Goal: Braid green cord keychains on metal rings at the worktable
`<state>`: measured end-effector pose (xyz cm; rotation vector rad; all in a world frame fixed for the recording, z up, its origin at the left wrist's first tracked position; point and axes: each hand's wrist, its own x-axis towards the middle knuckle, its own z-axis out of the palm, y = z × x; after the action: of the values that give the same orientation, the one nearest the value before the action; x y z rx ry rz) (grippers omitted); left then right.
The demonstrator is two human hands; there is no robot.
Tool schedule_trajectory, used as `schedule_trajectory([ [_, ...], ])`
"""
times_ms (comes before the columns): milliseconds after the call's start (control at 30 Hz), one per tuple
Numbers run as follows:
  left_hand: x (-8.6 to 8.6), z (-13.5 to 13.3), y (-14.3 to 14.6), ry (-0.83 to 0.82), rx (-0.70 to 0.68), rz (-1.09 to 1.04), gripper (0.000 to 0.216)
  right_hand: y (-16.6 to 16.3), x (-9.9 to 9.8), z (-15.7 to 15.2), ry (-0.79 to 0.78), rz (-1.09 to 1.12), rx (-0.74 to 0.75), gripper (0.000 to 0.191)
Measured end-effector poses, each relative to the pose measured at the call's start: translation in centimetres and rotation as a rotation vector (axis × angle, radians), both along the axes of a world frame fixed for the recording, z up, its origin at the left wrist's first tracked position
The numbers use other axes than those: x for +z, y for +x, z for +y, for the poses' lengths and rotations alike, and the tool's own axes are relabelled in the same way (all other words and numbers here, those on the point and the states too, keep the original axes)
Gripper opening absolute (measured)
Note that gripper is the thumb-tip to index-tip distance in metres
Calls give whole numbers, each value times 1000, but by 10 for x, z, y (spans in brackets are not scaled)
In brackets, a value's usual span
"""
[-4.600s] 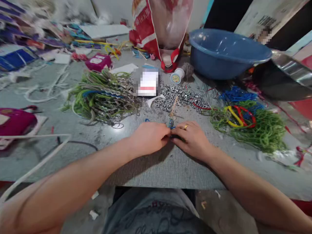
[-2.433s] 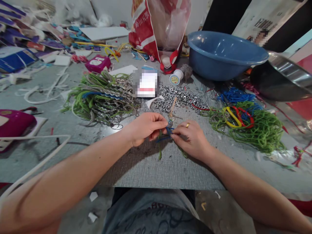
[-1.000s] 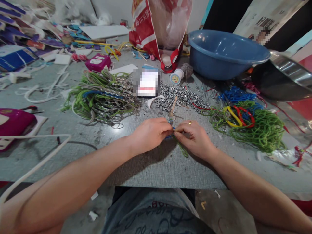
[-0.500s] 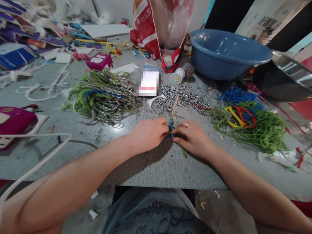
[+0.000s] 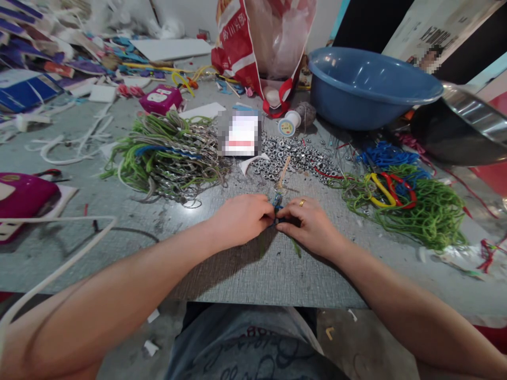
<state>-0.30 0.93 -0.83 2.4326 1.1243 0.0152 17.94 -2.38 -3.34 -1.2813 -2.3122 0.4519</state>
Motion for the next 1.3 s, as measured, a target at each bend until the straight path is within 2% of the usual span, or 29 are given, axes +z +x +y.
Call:
schedule_trajectory([
  [300,-3,1,0,6,-15,-46,20,1,6,0,-29,53,-3,7],
  [767,-4,0,1,5,-1,-38,20,2,2,-2,24,-90,0,11],
  [1100,2,-2,-1,7,-57,-62,19,-4,1,-3,22,-39,-10,13],
  [1300,0,-4,-1,42,-66,2,17,-1,6,-4,2,-30,-6,12],
])
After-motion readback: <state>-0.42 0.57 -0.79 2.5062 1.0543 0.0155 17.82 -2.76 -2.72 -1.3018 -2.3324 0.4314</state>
